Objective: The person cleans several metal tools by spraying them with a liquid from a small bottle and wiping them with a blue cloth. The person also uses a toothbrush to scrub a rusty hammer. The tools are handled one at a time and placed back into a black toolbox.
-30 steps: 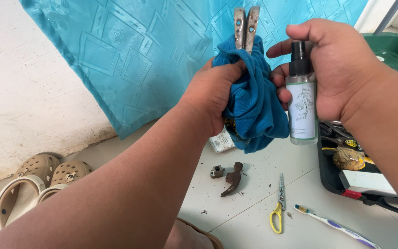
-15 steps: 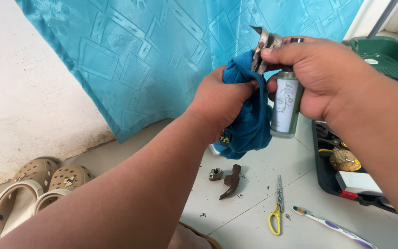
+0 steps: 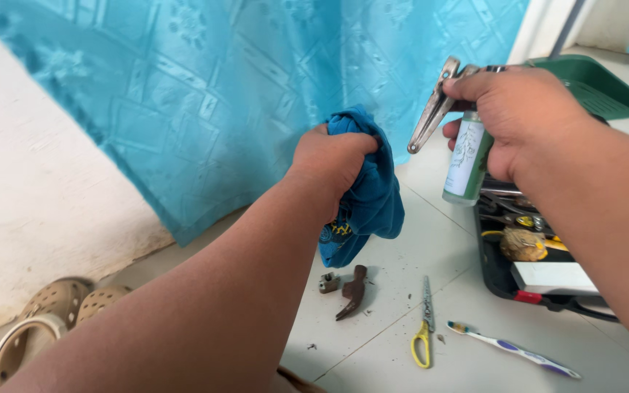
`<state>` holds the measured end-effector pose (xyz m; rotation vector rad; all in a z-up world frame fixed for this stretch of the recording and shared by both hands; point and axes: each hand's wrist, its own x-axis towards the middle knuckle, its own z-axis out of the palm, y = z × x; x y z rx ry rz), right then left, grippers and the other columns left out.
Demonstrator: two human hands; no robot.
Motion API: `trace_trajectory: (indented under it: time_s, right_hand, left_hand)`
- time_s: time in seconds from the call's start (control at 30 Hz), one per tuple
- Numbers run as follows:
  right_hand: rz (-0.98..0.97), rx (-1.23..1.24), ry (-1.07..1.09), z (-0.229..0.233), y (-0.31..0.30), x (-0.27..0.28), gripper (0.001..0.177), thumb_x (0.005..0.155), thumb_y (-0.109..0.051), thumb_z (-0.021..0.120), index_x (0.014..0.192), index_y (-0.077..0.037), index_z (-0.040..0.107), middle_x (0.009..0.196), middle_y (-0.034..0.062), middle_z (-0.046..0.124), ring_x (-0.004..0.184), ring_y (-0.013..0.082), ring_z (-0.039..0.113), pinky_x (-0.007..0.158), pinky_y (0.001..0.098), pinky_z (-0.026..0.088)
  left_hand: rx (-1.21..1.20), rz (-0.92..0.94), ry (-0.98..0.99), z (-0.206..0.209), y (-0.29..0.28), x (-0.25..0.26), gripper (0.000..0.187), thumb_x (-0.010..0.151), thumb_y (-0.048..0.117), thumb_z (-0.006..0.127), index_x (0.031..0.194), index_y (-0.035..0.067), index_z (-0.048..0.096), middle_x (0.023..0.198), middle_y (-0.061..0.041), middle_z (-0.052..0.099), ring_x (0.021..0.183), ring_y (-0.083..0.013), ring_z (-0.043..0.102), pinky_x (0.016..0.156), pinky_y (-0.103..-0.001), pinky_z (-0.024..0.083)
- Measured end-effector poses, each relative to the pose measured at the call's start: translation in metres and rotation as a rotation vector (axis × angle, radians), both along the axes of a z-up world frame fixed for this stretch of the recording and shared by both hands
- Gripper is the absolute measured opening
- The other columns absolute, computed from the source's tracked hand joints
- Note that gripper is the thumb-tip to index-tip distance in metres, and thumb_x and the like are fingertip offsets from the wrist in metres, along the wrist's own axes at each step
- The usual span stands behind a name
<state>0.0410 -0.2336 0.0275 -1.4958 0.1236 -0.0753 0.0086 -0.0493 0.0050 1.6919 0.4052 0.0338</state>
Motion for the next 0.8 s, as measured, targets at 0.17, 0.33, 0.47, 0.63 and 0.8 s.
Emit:
trace_trajectory:
  time_s: [0.17,0.33,0.47,0.63,0.8]
  right_hand:
    - [-0.098,0.035,0.120,-0.022,-0.048,0.010,0.012,0.093,-0.016,0.069,0.099,-0.006,0.071,0.092,0.0080,0.071,0.066,0.0192,0.062,0.063,0.0382,0.054]
    - [-0.189,0.061,0.211,-0.054,-0.093,0.019,0.010,0.091,-0.010,0.068,0.100,-0.005,0.069,0.091,0.0094,0.070,0.069,0.0198,0.064,0.065,0.0382,0.056]
    - [-0.209,0.103,0.174,-0.081,-0.126,0.024,0.024,0.085,0.001,0.066,0.109,-0.003,0.059,0.092,0.0129,0.072,0.077,0.0235,0.073,0.069,0.0379,0.058]
    - [-0.361,-0.040,0.258,-0.118,-0.162,0.025,0.043,0.082,0.005,0.066,0.123,-0.007,0.058,0.098,0.0102,0.070,0.084,0.0233,0.069,0.070,0.0398,0.059]
    - [-0.411,-0.450,0.334,-0.158,-0.199,0.028,0.052,0.082,0.004,0.065,0.133,-0.006,0.063,0.106,0.0173,0.072,0.091,0.0273,0.071,0.075,0.0400,0.058]
  left_hand:
    - [0.036,-0.060,0.006,-0.019,-0.051,0.015,0.052,0.070,0.024,0.077,0.119,0.008,0.070,0.109,-0.015,0.076,0.095,-0.0296,0.074,0.083,-0.043,0.058]
    - [0.036,-0.134,0.048,-0.046,-0.101,0.019,0.051,0.070,0.024,0.077,0.117,0.008,0.071,0.107,-0.016,0.077,0.093,-0.0293,0.075,0.083,-0.043,0.060]
    - [0.050,-0.229,0.121,-0.064,-0.137,0.024,0.054,0.070,0.024,0.077,0.121,0.008,0.070,0.109,-0.015,0.076,0.094,-0.0296,0.074,0.084,-0.043,0.059]
    - [0.076,-0.333,0.183,-0.079,-0.171,0.043,0.064,0.072,0.024,0.078,0.131,0.006,0.060,0.116,-0.016,0.072,0.102,-0.0297,0.072,0.088,-0.043,0.057]
    - [0.056,-0.394,0.198,-0.098,-0.180,0.054,0.062,0.071,0.024,0.075,0.129,0.006,0.063,0.114,-0.016,0.074,0.101,-0.0291,0.073,0.088,-0.042,0.058]
